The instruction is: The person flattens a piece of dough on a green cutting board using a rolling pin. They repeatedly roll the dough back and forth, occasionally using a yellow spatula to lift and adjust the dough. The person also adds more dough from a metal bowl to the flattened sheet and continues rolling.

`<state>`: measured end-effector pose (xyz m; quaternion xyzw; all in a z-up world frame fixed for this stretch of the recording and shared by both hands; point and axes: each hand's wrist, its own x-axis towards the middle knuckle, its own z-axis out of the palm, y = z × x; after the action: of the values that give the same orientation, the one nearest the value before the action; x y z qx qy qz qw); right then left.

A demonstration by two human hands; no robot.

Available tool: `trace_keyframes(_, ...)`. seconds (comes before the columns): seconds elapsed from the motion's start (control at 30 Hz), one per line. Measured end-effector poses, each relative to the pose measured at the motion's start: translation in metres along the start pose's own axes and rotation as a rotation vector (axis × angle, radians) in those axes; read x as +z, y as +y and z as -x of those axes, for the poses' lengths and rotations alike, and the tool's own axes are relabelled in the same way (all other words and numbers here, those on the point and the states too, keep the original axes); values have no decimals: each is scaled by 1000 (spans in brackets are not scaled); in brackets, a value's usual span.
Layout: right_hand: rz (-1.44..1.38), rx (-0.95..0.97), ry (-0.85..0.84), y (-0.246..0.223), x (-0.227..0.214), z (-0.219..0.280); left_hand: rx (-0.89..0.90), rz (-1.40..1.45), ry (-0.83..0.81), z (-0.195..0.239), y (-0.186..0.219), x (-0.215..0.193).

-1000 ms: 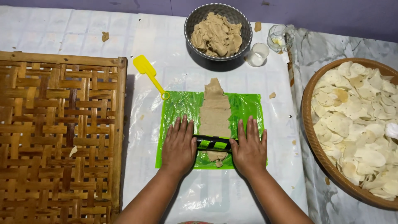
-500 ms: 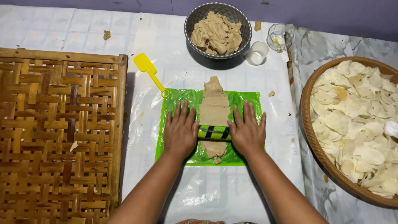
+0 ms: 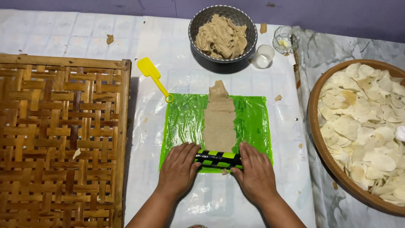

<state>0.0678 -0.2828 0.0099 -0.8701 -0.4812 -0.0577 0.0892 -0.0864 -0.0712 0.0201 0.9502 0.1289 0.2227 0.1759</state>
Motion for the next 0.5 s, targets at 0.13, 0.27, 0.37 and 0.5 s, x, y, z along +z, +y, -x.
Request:
trace_keyframes(0.13,39,80,-24,9,6,-32,-20,-99,0,-32,-13,14)
trace_keyframes(0.27,-20,261,-350,24,-4,-92,-171,-112,-376,-91,-30,22)
trace_keyframes(0.37,-20,316,-325,40,2,-131,-218,-147,-401,-129,-42,35)
trace_keyframes(0.5,-9,329,-265,46,5,-146,-321,-133,-413,-139,-36,28)
